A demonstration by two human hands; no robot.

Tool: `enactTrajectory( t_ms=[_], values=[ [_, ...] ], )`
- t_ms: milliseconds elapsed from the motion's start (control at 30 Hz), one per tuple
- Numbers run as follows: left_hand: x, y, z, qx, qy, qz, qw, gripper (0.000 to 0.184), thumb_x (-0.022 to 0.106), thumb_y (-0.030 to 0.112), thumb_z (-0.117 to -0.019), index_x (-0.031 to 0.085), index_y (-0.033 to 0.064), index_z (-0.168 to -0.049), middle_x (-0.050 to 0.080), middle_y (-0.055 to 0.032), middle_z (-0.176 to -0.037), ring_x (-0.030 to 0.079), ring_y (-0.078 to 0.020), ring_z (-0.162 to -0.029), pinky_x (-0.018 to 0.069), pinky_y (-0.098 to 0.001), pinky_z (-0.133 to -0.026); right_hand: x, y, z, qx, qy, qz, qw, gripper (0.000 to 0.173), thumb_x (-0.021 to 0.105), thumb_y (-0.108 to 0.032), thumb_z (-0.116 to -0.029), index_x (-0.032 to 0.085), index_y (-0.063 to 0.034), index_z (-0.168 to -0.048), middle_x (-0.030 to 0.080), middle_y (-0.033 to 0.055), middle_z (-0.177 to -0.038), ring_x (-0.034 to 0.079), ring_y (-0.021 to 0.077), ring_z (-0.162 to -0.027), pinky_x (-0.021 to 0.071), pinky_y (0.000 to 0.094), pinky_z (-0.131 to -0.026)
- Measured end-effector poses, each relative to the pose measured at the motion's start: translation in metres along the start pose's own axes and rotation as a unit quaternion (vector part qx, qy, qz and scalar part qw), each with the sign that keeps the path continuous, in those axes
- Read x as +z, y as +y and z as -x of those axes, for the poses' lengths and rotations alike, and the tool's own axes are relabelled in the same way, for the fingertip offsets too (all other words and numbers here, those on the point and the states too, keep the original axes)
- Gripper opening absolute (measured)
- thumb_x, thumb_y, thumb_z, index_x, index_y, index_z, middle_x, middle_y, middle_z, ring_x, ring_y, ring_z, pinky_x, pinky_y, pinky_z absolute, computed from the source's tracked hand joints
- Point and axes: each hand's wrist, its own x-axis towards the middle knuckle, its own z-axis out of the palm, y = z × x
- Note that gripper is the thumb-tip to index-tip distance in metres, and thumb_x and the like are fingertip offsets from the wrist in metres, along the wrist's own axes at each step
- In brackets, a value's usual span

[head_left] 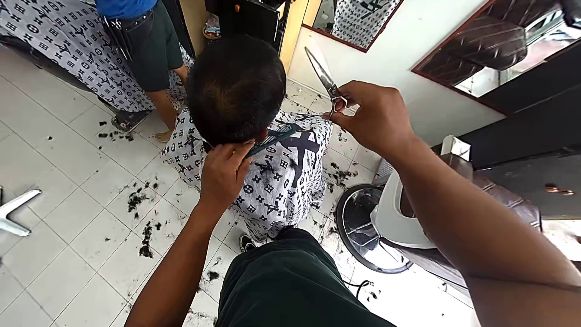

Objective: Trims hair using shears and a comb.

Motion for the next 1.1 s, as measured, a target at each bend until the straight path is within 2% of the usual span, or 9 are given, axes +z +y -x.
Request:
enactTrajectory(
  t_ms=[133, 300, 567, 633, 800, 833, 933, 1033, 1100],
  values=[
    [-0.023, 0.003, -0.006, -0.003, 0.044, -0.065, 0.997, 0.023, 0.069, 0.016, -0.0960, 0.076, 0.0065, -0.116, 0.073, -0.0163, -0.108, 0.069, -0.0330, -0.097, 0.0512, -0.0499, -0.078, -0.013, 0.001, -0.015, -0.068, -0.039, 0.056, 0.995, 0.021, 0.071, -0.012, -0.0945, 0.070, -0.0009, -0.112, 0.072, 0.0201, -0.097, 0.070, 0.0428, -0.085, 0.0501, 0.0651, -0.070],
    [-0.058, 0.010, -0.024, -0.010, 0.073, -0.027, 0.997, 0.028, 0.071, 0.016, -0.0969, 0.072, 0.0032, -0.121, 0.072, -0.0157, -0.114, 0.069, -0.0276, -0.106, 0.0524, -0.0450, -0.091, -0.026, 0.001, -0.033, -0.149, -0.078, 0.158, 0.973, 0.014, 0.069, -0.003, -0.0927, 0.069, -0.0009, -0.107, 0.070, 0.0224, -0.095, 0.069, 0.0468, -0.079, 0.0483, 0.0642, -0.061],
    [-0.072, 0.006, -0.034, 0.025, 0.123, -0.062, 0.990, 0.026, 0.072, 0.018, -0.0966, 0.074, 0.0073, -0.120, 0.073, -0.0124, -0.115, 0.066, -0.0252, -0.103, 0.0460, -0.0447, -0.089, -0.033, -0.020, -0.062, -0.272, -0.067, 0.231, 0.932, 0.022, 0.076, -0.009, -0.0878, 0.063, 0.0025, -0.102, 0.067, 0.0223, -0.095, 0.068, 0.0436, -0.091, 0.0479, 0.0606, -0.098],
    [-0.072, 0.009, -0.032, 0.032, 0.114, -0.075, 0.990, 0.027, 0.072, 0.019, -0.0971, 0.073, 0.0084, -0.122, 0.072, -0.0114, -0.117, 0.066, -0.0256, -0.103, 0.0465, -0.0456, -0.088, -0.028, -0.031, -0.067, -0.297, -0.067, 0.228, 0.925, 0.016, 0.071, -0.007, -0.0909, 0.063, 0.0017, -0.102, 0.065, 0.0205, -0.093, 0.067, 0.0415, -0.089, 0.0494, 0.0578, -0.093],
    [-0.068, -0.002, -0.032, 0.024, 0.194, -0.043, 0.980, 0.027, 0.071, 0.017, -0.0981, 0.073, 0.0025, -0.120, 0.071, -0.0159, -0.115, 0.066, -0.0232, -0.107, 0.0490, -0.0378, -0.094, -0.027, -0.028, -0.063, -0.273, -0.067, 0.141, 0.949, 0.010, 0.062, -0.001, -0.0969, 0.065, -0.0001, -0.106, 0.066, 0.0197, -0.092, 0.068, 0.0418, -0.079, 0.0497, 0.0561, -0.060],
    [-0.070, -0.003, -0.030, -0.012, 0.206, -0.014, 0.978, 0.029, 0.064, 0.017, -0.1022, 0.069, -0.0014, -0.124, 0.071, -0.0147, -0.114, 0.067, -0.0165, -0.104, 0.0530, -0.0301, -0.092, -0.030, -0.021, -0.058, -0.251, -0.054, 0.105, 0.961, 0.012, 0.063, -0.003, -0.0957, 0.066, 0.0003, -0.107, 0.068, 0.0209, -0.093, 0.068, 0.0432, -0.079, 0.0498, 0.0591, -0.060],
    [-0.069, -0.002, -0.029, -0.190, 0.224, 0.121, 0.948, 0.030, 0.042, 0.026, -0.1122, 0.059, 0.0031, -0.121, 0.070, 0.0042, -0.082, 0.055, 0.0032, -0.053, 0.0458, -0.0143, -0.048, -0.036, 0.012, -0.047, -0.200, -0.004, 0.043, 0.979, 0.019, 0.066, -0.008, -0.0957, 0.068, 0.0020, -0.112, 0.070, 0.0234, -0.098, 0.069, 0.0439, -0.080, 0.0512, 0.0623, -0.064],
    [-0.056, 0.023, -0.037, -0.307, 0.148, 0.180, 0.923, 0.033, 0.039, 0.031, -0.1125, 0.057, 0.0045, -0.118, 0.063, 0.0006, -0.065, 0.048, -0.0038, -0.042, 0.0409, -0.0208, -0.039, -0.034, 0.050, -0.050, -0.175, 0.013, 0.013, 0.984, 0.022, 0.068, -0.007, -0.0961, 0.067, 0.0055, -0.114, 0.069, 0.0255, -0.101, 0.068, 0.0445, -0.083, 0.0524, 0.0630, -0.069],
    [-0.035, 0.053, -0.052, -0.325, 0.096, 0.151, 0.929, 0.035, 0.040, 0.032, -0.1122, 0.059, 0.0036, -0.118, 0.063, -0.0044, -0.065, 0.053, -0.0113, -0.044, 0.0467, -0.0288, -0.041, -0.031, 0.075, -0.062, -0.172, 0.017, -0.007, 0.985, 0.022, 0.069, -0.008, -0.0962, 0.067, 0.0054, -0.114, 0.068, 0.0251, -0.102, 0.068, 0.0430, -0.086, 0.0531, 0.0618, -0.073]
  ],
)
